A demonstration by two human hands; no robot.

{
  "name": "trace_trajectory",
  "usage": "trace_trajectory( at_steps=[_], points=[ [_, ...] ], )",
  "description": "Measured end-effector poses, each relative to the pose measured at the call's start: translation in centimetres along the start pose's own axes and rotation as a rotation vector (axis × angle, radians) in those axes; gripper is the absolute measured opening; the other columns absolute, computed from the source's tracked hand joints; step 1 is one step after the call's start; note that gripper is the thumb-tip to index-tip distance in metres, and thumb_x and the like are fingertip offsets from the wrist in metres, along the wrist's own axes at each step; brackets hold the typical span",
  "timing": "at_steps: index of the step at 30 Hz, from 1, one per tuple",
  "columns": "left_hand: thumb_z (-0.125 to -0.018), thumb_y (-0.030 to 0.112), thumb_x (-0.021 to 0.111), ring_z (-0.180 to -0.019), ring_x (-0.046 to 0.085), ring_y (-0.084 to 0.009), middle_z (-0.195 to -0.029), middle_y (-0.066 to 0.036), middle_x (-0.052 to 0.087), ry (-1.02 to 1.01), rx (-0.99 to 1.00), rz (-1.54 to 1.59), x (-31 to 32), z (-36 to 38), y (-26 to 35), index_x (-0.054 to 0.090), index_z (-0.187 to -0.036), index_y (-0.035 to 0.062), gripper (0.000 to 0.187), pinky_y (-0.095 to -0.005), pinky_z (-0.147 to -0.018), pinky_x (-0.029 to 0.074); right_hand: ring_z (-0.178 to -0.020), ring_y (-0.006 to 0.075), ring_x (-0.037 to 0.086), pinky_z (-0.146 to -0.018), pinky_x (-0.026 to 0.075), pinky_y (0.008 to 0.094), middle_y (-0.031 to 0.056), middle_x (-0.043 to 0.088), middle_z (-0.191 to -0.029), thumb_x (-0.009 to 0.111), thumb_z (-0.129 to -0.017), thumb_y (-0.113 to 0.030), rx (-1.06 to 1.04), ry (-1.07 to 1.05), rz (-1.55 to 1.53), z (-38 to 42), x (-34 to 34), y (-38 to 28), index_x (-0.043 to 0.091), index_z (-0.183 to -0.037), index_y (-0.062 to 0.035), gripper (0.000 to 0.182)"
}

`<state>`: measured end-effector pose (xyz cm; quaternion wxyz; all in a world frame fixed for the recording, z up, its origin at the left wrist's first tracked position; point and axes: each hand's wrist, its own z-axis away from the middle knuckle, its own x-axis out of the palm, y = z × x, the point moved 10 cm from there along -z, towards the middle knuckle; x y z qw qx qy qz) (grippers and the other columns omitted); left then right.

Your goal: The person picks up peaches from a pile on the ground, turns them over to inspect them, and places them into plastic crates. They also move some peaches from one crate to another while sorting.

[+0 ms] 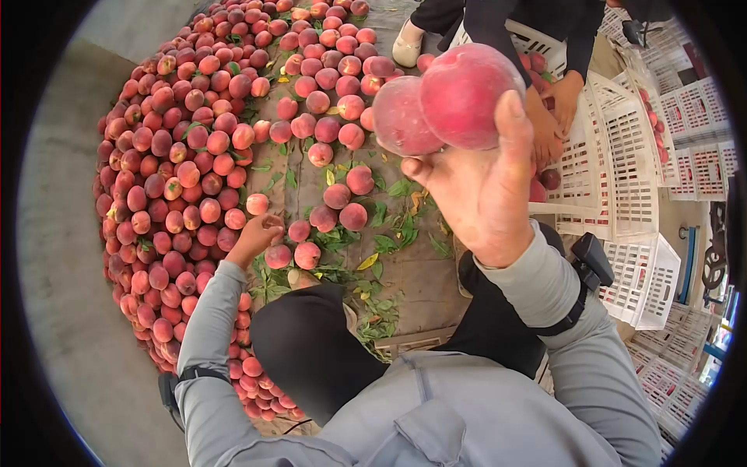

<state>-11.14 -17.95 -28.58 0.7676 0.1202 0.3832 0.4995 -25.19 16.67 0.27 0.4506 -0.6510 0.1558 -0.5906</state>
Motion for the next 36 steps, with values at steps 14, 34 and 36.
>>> trace_trajectory(
  at_steps=[14,34,36],
  points=[
    [-0.074,0.021,0.074,-0.1,0.058,-0.0435,-0.117,-0.022,0.055,0.229,0.376,-0.752,6.6,-20.2,12.6,0.047,-0.128,0.0127,0.062,-0.0483,-0.087,0.05,-0.099,0.0166,0.055,-0.076,0.042,0.0327,0.0058,0.057,-0.119,0.055,-0.084,-0.065,0.013,0.2,0.03,-1.9,-2.4,0.9,0.045,-0.131,-0.01,0.072],
    [-0.074,0.027,0.071,-0.101,0.06,-0.0381,-0.108,-0.023,0.062,0.172,0.475,-0.384,8.3,-16.7,14.2,0.054,-0.118,0.0049,0.052,-0.0434,-0.081,0.049,-0.11,0.0251,0.052,-0.071,0.046,0.0372,0.0088,0.047,-0.132,0.045,-0.083,-0.076,0.074,0.142,0.223,-2.7,-4.2,0.8,0.036,-0.137,-0.016,0.081],
    [-0.074,0.029,0.07,-0.101,0.059,-0.0384,-0.107,-0.023,0.061,0.212,0.514,-0.381,9.0,-17.6,14.8,0.054,-0.116,0.005,0.05,-0.0436,-0.079,0.049,-0.11,0.0249,0.052,-0.071,0.046,0.0372,0.0083,0.047,-0.132,0.045,-0.083,-0.075,0.089,0.135,0.226,-2.7,-4.1,0.9,0.036,-0.138,-0.0158,0.081]
  ],
)
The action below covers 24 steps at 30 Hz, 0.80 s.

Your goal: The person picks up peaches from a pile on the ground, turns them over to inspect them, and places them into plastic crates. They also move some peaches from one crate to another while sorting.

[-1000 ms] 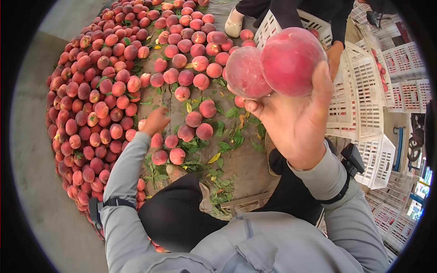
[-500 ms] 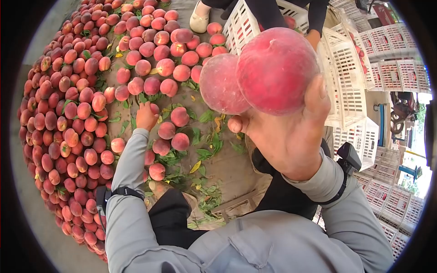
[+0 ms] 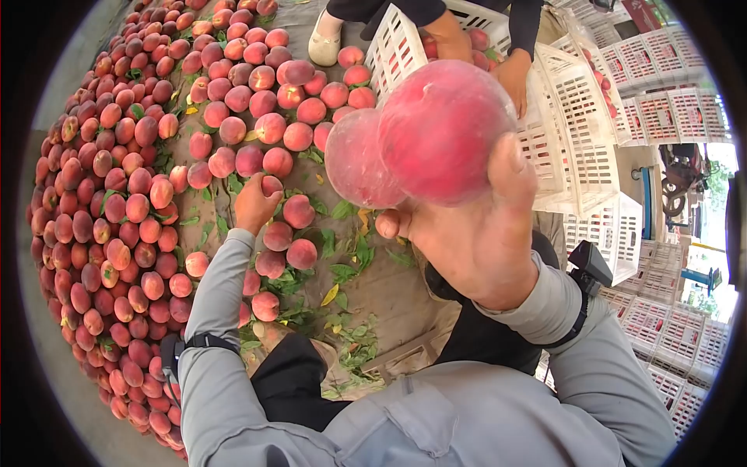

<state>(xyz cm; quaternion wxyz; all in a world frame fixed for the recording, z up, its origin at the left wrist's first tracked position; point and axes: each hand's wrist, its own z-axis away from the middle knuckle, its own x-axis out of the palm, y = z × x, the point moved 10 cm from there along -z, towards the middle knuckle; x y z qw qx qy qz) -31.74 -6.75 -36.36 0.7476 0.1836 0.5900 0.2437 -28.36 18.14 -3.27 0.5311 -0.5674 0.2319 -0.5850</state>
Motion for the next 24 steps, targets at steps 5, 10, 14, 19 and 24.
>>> trace_trajectory(
  at_steps=[5,10,14,19,24],
  points=[
    [-0.077,0.032,0.068,-0.1,0.06,-0.0284,-0.115,-0.011,0.057,-0.22,-0.324,1.23,3.6,-1.5,0.0,0.05,-0.12,0.0113,0.052,-0.0514,-0.084,0.053,-0.11,0.0246,0.052,-0.072,0.047,0.0376,0.0076,0.047,-0.132,0.046,-0.084,-0.075,0.029,0.005,-0.033,0.1,-0.2,0.3,0.036,-0.138,-0.0148,0.081],
    [-0.082,0.041,0.066,-0.091,0.062,-0.0213,-0.1,-0.006,0.061,-0.265,-0.5,1.546,3.5,-3.8,1.2,0.053,-0.113,0.0078,0.047,-0.0436,-0.076,0.055,-0.093,0.0144,0.058,-0.071,0.045,0.0296,0.0049,0.059,-0.111,0.06,-0.086,-0.055,-0.003,0.011,-0.258,0.2,0.2,0.0,0.045,-0.129,-0.0095,0.065],
    [-0.085,0.038,0.059,-0.088,0.066,-0.0321,-0.091,-0.015,0.064,0.139,-0.13,-0.05,-0.6,-6.9,1.7,0.06,-0.107,0.0081,0.037,-0.0442,-0.077,0.052,-0.093,0.0139,0.058,-0.072,0.045,0.0291,0.0046,0.06,-0.111,0.06,-0.086,-0.054,0.004,0.003,-0.25,0.0,0.1,0.5,0.048,-0.126,-0.0079,0.062],
    [-0.09,0.033,0.048,-0.093,0.064,-0.0389,-0.112,-0.021,0.058,0.004,-0.073,-0.301,0.9,-6.3,3.7,0.06,-0.117,0.0124,0.037,-0.0476,-0.077,0.052,-0.093,0.0117,0.057,-0.072,0.045,0.0289,0.0035,0.061,-0.106,0.06,-0.087,-0.054,0.026,0.0,-0.22,-0.1,0.1,0.9,0.053,-0.121,-0.007,0.058],
    [-0.084,0.041,0.06,-0.099,0.063,-0.0406,-0.125,-0.025,0.053,-0.352,-0.012,-0.505,8.8,-7.9,-3.1,0.06,-0.121,0.0138,0.046,-0.048,-0.07,0.055,-0.1,0.0185,0.058,-0.073,0.048,0.0323,0.009,0.058,-0.12,0.053,-0.087,-0.062,0.083,-0.087,-0.102,-0.1,0.1,1.6,0.046,-0.131,-0.0033,0.073]
  ],
)
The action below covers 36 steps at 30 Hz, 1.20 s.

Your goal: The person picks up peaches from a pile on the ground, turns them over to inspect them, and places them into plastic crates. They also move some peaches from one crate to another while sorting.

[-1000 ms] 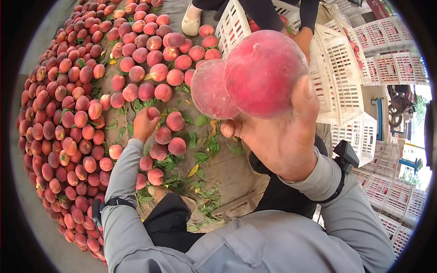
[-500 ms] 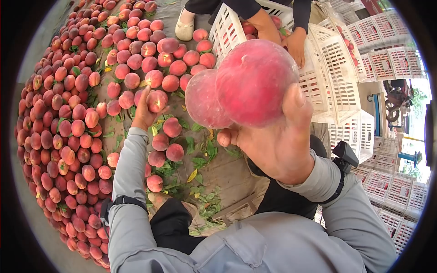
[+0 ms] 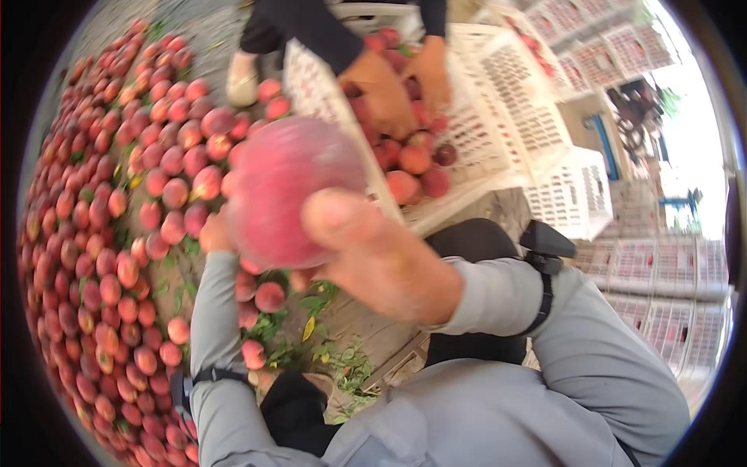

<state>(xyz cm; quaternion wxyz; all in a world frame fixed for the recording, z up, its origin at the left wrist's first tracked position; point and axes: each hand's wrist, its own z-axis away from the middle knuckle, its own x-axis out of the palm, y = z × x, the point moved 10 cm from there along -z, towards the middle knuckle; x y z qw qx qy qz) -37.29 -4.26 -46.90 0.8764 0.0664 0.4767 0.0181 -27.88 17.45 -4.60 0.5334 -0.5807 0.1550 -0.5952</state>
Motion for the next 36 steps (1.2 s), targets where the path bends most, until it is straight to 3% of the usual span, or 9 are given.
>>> trace_trajectory(
  at_steps=[1,4,8,13,16,20,25,29,36],
  points=[
    [-0.081,0.043,0.064,-0.098,0.064,-0.0423,-0.126,-0.028,0.053,-0.005,0.02,0.004,2.7,-1.5,-1.6,0.06,-0.119,0.0141,0.048,-0.0488,-0.066,0.055,-0.095,0.0171,0.06,-0.073,0.048,0.0304,0.0086,0.061,-0.113,0.056,-0.087,-0.06,0.038,-0.049,-0.039,0.0,0.4,0.4,0.05,-0.126,-0.0018,0.07],
    [-0.082,0.042,0.063,-0.099,0.063,-0.0411,-0.126,-0.026,0.053,0.016,-0.037,-0.059,0.2,0.1,0.5,0.059,-0.12,0.0136,0.048,-0.048,-0.068,0.055,-0.084,0.0135,0.058,-0.068,0.045,0.0261,0.0057,0.06,-0.098,0.059,-0.083,-0.061,-0.003,0.021,-0.061,0.3,0.4,-0.3,0.055,-0.117,-0.0022,0.068],
    [-0.083,0.04,0.062,-0.1,0.062,-0.0394,-0.126,-0.024,0.053,0.071,-0.078,-0.032,-1.0,1.9,1.1,0.058,-0.121,0.0129,0.047,-0.047,-0.07,0.054,-0.068,0.0074,0.048,-0.056,0.042,0.0227,0.0015,0.054,-0.096,0.066,-0.076,-0.064,0.031,-0.013,-0.095,0.6,0.6,0.4,0.049,-0.127,-0.0089,0.076],
    [-0.085,0.038,0.061,-0.102,0.062,-0.0374,-0.126,-0.022,0.053,0.192,-0.101,0.103,-2.6,3.5,0.3,0.057,-0.123,0.0121,0.046,-0.0458,-0.073,0.054,-0.071,0.0074,0.048,-0.054,0.041,0.0233,0.0017,0.054,-0.098,0.068,-0.076,-0.062,0.024,-0.013,-0.09,2.0,0.8,0.2,0.046,-0.13,-0.0098,0.078],
    [-0.085,0.036,0.06,-0.103,0.061,-0.0362,-0.126,-0.021,0.053,0.323,-0.108,0.365,-4.8,4.6,-1.3,0.056,-0.124,0.0116,0.046,-0.045,-0.075,0.053,-0.072,0.0069,0.048,-0.057,0.04,0.0224,0.0006,0.054,-0.096,0.067,-0.076,-0.063,0.027,-0.014,-0.085,2.9,0.9,-0.3,0.048,-0.128,-0.0097,0.077],
    [-0.087,0.035,0.059,-0.105,0.061,-0.0345,-0.126,-0.019,0.053,0.42,-0.016,1.15,-10.2,8.3,-0.9,0.054,-0.125,0.0109,0.046,-0.044,-0.077,0.053,-0.071,0.0071,0.049,-0.059,0.039,0.0205,0.0001,0.055,-0.094,0.066,-0.075,-0.066,-0.074,0.014,-0.086,2.9,1.1,-1.2,0.048,-0.127,-0.0098,0.078],
    [-0.088,0.032,0.058,-0.106,0.06,-0.0325,-0.125,-0.017,0.053,0.297,0.253,1.836,-18.8,15.6,8.0,0.053,-0.127,0.01,0.045,-0.0428,-0.08,0.052,-0.069,0.0077,0.051,-0.058,0.041,0.0207,0.0007,0.058,-0.093,0.066,-0.076,-0.064,-0.138,-0.028,-0.118,3.7,1.5,-2.2,0.052,-0.121,-0.0077,0.073],
    [-0.089,0.031,0.057,-0.108,0.059,-0.0308,-0.125,-0.015,0.053,0.206,0.4,2.042,-21.9,20.1,15.5,0.051,-0.128,0.0094,0.045,-0.0418,-0.083,0.052,-0.071,0.0068,0.052,-0.06,0.042,0.0212,-0.0001,0.06,-0.091,0.065,-0.081,-0.057,-0.213,-0.102,-0.129,4.3,1.8,-3.2,0.058,-0.112,-0.0068,0.059],
    [-0.091,0.027,0.055,-0.11,0.058,-0.028,-0.125,-0.012,0.053,0.157,0.41,2.101,-22.2,25.6,20.6,0.049,-0.13,0.0082,0.044,-0.04,-0.087,0.051,-0.081,0.0072,0.054,-0.065,0.044,0.023,0.001,0.059,-0.103,0.067,-0.084,-0.042,-0.362,-0.118,-0.153,5.0,0.4,-5.3,0.055,-0.12,-0.0049,0.053]
  ],
)
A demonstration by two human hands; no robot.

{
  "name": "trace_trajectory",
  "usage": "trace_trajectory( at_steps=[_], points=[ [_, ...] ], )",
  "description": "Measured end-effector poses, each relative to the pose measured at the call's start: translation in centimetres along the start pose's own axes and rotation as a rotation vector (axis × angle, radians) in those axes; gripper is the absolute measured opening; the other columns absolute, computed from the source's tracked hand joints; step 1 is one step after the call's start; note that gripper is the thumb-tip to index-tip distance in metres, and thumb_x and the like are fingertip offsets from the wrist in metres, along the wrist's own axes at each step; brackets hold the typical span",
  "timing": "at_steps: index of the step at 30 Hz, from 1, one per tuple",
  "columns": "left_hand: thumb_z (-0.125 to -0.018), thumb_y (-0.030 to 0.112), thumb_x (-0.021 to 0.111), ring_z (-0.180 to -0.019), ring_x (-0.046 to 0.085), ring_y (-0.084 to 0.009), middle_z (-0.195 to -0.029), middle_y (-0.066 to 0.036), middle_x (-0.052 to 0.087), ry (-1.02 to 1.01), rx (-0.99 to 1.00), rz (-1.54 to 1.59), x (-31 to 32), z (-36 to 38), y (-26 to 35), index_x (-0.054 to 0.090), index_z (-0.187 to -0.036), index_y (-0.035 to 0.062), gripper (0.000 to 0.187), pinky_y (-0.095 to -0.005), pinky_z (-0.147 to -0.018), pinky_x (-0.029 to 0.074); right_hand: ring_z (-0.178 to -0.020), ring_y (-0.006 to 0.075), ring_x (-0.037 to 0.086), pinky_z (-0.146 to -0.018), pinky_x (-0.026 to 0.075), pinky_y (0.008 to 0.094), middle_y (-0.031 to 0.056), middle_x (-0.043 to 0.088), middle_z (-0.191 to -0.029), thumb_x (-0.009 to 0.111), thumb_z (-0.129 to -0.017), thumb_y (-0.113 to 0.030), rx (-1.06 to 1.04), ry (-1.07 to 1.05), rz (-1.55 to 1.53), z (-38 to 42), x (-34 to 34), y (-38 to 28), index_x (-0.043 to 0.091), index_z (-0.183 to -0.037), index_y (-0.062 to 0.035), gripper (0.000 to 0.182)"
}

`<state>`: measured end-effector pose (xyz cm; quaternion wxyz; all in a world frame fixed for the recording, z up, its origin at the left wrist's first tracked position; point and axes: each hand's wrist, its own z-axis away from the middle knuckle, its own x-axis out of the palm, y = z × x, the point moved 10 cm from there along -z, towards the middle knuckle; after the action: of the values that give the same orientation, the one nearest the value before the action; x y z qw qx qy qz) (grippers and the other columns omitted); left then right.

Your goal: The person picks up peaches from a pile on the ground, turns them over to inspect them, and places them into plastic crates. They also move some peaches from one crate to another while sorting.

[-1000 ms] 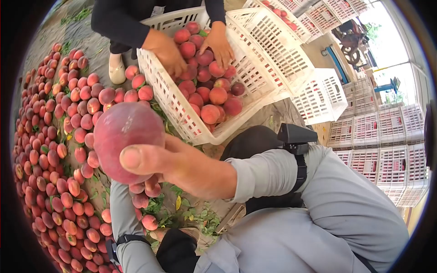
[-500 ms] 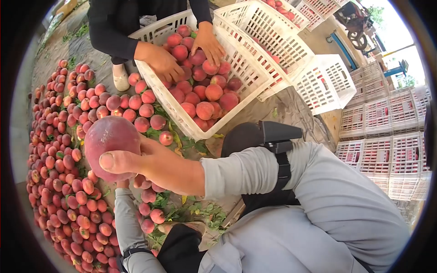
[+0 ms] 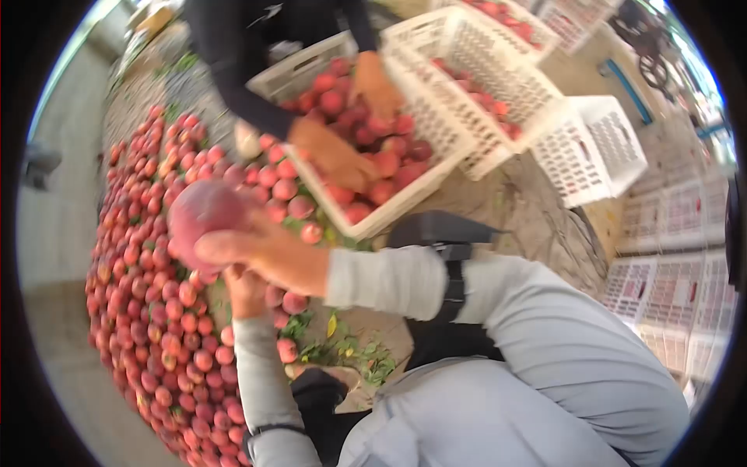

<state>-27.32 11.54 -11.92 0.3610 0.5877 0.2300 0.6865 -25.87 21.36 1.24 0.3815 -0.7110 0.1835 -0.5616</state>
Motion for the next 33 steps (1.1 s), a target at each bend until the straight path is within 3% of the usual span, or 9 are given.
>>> trace_trajectory(
  at_steps=[8,15,17,19,21,22,23,26,33],
  points=[
    [-0.093,0.02,0.06,-0.107,0.057,-0.022,-0.117,-0.007,0.055,0.182,0.244,-0.202,-0.7,4.8,3.6,0.043,-0.132,0.007,0.045,-0.0352,-0.085,0.052,-0.079,0.0089,0.059,-0.066,0.049,0.0279,0.0018,0.064,-0.094,0.066,-0.086,-0.044,-0.065,-0.096,-0.107,-0.4,-0.5,-0.7,0.058,-0.113,-0.0053,0.048],
    [-0.097,0.023,0.053,-0.117,0.057,-0.032,-0.129,-0.016,0.052,0.251,0.374,-0.274,-2.6,12.9,14.6,0.036,-0.136,0.0062,0.046,-0.0386,-0.087,0.054,-0.08,0.0149,0.061,-0.066,0.049,0.0281,0.0036,0.064,-0.099,0.063,-0.084,-0.056,0.083,0.003,-0.168,0.3,-0.4,-0.4,0.056,-0.116,-0.0102,0.057],
    [-0.097,0.021,0.052,-0.118,0.056,-0.0311,-0.131,-0.015,0.052,0.193,0.327,-0.24,-3.0,13.7,13.7,0.035,-0.139,0.007,0.047,-0.0381,-0.088,0.053,-0.086,0.0164,0.061,-0.065,0.049,0.0289,0.0046,0.062,-0.11,0.06,-0.086,-0.057,0.056,0.006,-0.143,-0.1,-0.4,0.3,0.054,-0.12,-0.0112,0.057],
    [-0.097,0.02,0.052,-0.12,0.055,-0.0294,-0.132,-0.015,0.051,0.499,0.287,-0.265,-5.8,15.5,11.3,0.035,-0.142,0.0084,0.049,-0.0363,-0.086,0.053,-0.095,0.0167,0.06,-0.066,0.051,0.0295,0.0038,0.059,-0.118,0.057,-0.091,-0.046,0.104,-0.043,-0.147,-0.4,0.1,1.4,0.053,-0.124,-0.0108,0.049],
    [-0.097,0.028,0.053,-0.092,0.062,-0.0216,-0.121,-0.012,0.058,0.512,0.256,-0.207,-3.6,16.1,7.8,0.049,-0.13,0.0069,0.039,-0.0323,-0.07,0.056,-0.102,0.0166,0.059,-0.071,0.054,0.0322,0.0033,0.058,-0.12,0.053,-0.096,-0.031,0.059,-0.074,-0.037,0.6,1.4,1.2,0.053,-0.128,-0.0106,0.038],
    [-0.097,0.031,0.053,-0.093,0.062,-0.0225,-0.12,-0.012,0.058,0.506,0.207,-0.202,-3.7,16.4,5.9,0.05,-0.13,0.0068,0.041,-0.0331,-0.071,0.056,-0.09,0.0123,0.057,-0.081,0.049,0.033,0.0023,0.06,-0.1,0.065,-0.086,-0.039,-0.112,-0.13,-0.098,0.4,2.1,0.2,0.062,-0.107,-0.009,0.036],
    [-0.097,0.033,0.052,-0.094,0.062,-0.0234,-0.12,-0.013,0.058,0.506,0.165,-0.209,-3.8,16.9,4.4,0.051,-0.129,0.0067,0.042,-0.0339,-0.072,0.056,-0.091,0.0103,0.057,-0.081,0.049,0.0296,0.0013,0.06,-0.099,0.067,-0.086,-0.031,-0.259,-0.062,0.272,0.2,1.7,-1.4,0.063,-0.106,-0.0079,0.03],
    [-0.095,0.041,0.051,-0.097,0.061,-0.0261,-0.12,-0.014,0.059,0.538,0.099,-0.223,-4.2,17.9,1.9,0.052,-0.127,0.0065,0.047,-0.0362,-0.076,0.055,-0.091,0.0102,0.057,-0.081,0.051,0.0302,-0.0017,0.059,-0.102,0.074,-0.08,-0.02,-0.305,-0.14,-0.265,-1.1,2.8,-1.0,0.051,-0.129,-0.009,0.056],
    [-0.092,0.058,0.049,-0.104,0.06,-0.0325,-0.118,-0.018,0.06,0.463,0.164,-0.267,3.8,16.8,6.3,0.057,-0.123,0.0059,0.061,-0.0417,-0.084,0.055,-0.095,0.012,0.053,-0.082,0.044,0.0265,0.0019,0.058,-0.107,0.066,-0.084,-0.047,-0.133,0.214,-0.199,-1.3,-2.9,0.4,0.046,-0.135,-0.0078,0.068]
  ],
)
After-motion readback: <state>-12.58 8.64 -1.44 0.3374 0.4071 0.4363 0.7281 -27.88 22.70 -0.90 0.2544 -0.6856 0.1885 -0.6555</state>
